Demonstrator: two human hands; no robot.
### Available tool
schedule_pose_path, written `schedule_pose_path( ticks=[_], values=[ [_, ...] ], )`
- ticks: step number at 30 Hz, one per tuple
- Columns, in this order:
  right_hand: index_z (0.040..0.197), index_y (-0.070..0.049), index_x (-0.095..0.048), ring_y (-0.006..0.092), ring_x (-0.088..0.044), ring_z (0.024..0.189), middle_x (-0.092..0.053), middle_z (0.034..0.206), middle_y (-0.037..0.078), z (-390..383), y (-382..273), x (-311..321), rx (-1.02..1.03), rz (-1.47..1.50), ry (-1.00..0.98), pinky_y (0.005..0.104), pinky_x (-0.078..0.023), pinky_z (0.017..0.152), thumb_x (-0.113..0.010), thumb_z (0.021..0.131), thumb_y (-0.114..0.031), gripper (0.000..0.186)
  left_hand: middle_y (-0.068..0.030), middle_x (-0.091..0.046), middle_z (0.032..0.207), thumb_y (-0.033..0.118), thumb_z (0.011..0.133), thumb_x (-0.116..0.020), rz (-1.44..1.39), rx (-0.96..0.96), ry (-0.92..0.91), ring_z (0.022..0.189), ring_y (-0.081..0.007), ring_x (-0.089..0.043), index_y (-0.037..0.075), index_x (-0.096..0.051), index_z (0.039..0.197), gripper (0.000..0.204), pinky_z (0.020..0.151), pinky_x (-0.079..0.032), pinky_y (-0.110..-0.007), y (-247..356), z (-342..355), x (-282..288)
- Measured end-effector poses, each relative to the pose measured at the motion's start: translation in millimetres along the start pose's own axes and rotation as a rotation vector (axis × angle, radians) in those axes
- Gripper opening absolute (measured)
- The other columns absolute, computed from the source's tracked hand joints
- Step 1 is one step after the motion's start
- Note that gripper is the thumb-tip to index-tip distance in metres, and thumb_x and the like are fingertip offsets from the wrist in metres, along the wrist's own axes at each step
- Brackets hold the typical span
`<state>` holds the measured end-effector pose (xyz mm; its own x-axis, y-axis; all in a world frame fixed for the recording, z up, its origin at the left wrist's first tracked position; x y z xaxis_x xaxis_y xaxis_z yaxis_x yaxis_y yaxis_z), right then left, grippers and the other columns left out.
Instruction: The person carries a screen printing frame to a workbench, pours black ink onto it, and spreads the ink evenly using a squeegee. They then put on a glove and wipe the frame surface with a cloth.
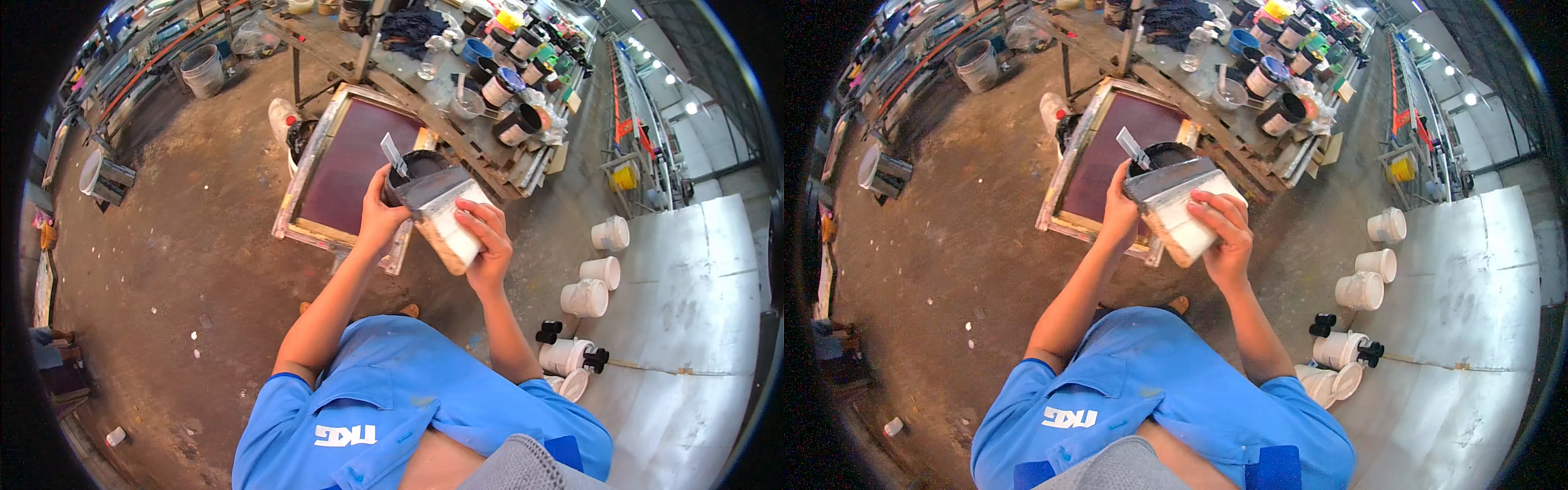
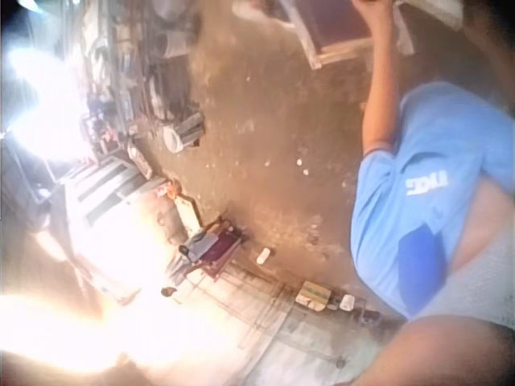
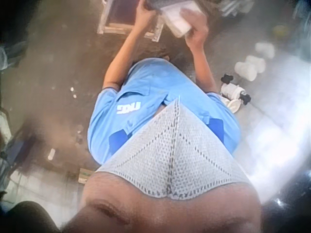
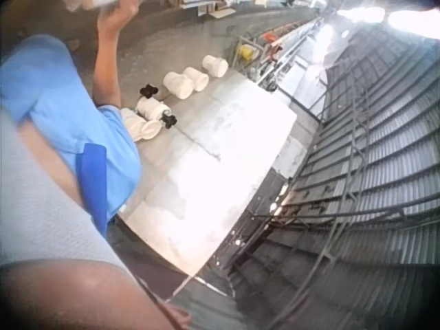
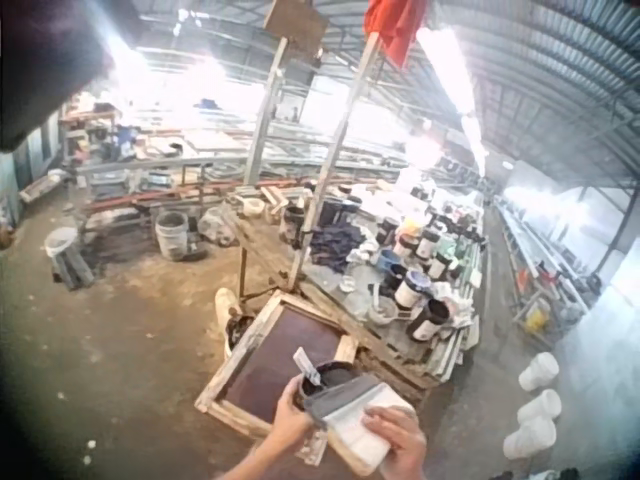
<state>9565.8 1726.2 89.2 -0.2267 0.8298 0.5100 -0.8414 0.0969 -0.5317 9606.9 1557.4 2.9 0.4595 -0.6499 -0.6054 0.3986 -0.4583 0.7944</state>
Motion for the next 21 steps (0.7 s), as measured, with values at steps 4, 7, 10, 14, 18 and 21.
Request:
schedule_pose_path(
  ticks=[4, 7, 10, 14, 18, 21],
  values=[
    [0.102, -0.012, -0.075, 0.0242, -0.055, 0.102, -0.069, 0.114, 0.002, -11, 28, 51, 0.028, -0.141, -0.004, 0.0342, -0.045, 0.091, -0.069, 0.061, 0.009, 0.047, -0.0054, -0.059, 0.118, -0.013, 0.065, -0.071, 0.085, -0.048, 0.061, 0.104, -0.0138, -0.058, 0.001, -0.048, 0.13, 0.07, 0.09, -0.047, -0.027, -22, -14, -49],
    [0.103, -0.013, -0.074, 0.0245, -0.055, 0.102, -0.068, 0.115, 0.001, -22, 65, 96, 0.064, -0.239, 0.015, 0.0345, -0.044, 0.092, -0.065, 0.061, 0.011, 0.05, -0.0057, -0.059, 0.116, -0.015, 0.065, -0.071, 0.16, -0.077, 0.055, 0.103, -0.0145, -0.059, 0.001, -0.049, 0.13, 0.07, 0.087, -0.049, -0.027, -34, -22, -83],
    [0.105, -0.014, -0.073, 0.0247, -0.055, 0.103, -0.068, 0.116, 0.001, -33, 102, 143, 0.045, -0.325, 0.069, 0.0347, -0.043, 0.092, -0.062, 0.061, 0.013, 0.053, -0.0081, -0.06, 0.114, -0.014, 0.067, -0.072, -0.042, -0.033, 0.047, 0.103, -0.0175, -0.06, 0.002, -0.047, 0.128, 0.068, 0.085, -0.053, -0.03, -50, -33, -122],
    [0.107, -0.014, -0.072, 0.0249, -0.055, 0.103, -0.067, 0.113, 0.002, -59, 159, 196, -0.018, -0.47, 0.091, 0.0351, -0.044, 0.091, -0.061, 0.063, 0.014, 0.053, -0.011, -0.058, 0.116, -0.013, 0.068, -0.074, 0.065, -0.112, 0.035, 0.103, -0.0208, -0.061, 0.002, -0.043, 0.128, 0.069, 0.084, -0.056, -0.034, -71, -32, -155],
    [0.11, -0.01, -0.069, 0.0253, -0.057, 0.103, -0.064, 0.11, 0.008, -115, 224, 224, -0.334, -0.335, 0.164, 0.0358, -0.047, 0.087, -0.064, 0.076, 0.006, 0.038, -0.0115, -0.056, 0.119, -0.014, 0.067, -0.073, -0.026, -0.09, 0.007, 0.105, -0.023, -0.062, 0.002, -0.042, 0.13, 0.073, 0.084, -0.057, -0.036, -92, -28, -173],
    [0.112, -0.002, -0.064, 0.024, -0.059, 0.097, -0.061, 0.112, 0.01, -198, 311, 245, -0.654, -0.221, 0.25, 0.0366, -0.049, 0.084, -0.068, 0.084, -0.004, 0.029, -0.0101, -0.055, 0.121, -0.015, 0.066, -0.072, -0.004, -0.06, 0.018, 0.108, -0.0226, -0.061, 0.004, -0.042, 0.132, 0.075, 0.085, -0.057, -0.036, -100, -27, -175]
  ],
)
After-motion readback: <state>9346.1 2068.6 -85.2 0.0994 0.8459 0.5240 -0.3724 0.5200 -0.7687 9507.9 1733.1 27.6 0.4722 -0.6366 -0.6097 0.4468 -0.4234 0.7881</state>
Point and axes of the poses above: each hand's wrist, its own z-axis towards the middle knuckle, its own x-axis out of the back of the hand, y = z × x, the point moved 2 cm from there along z, towards the middle knuckle
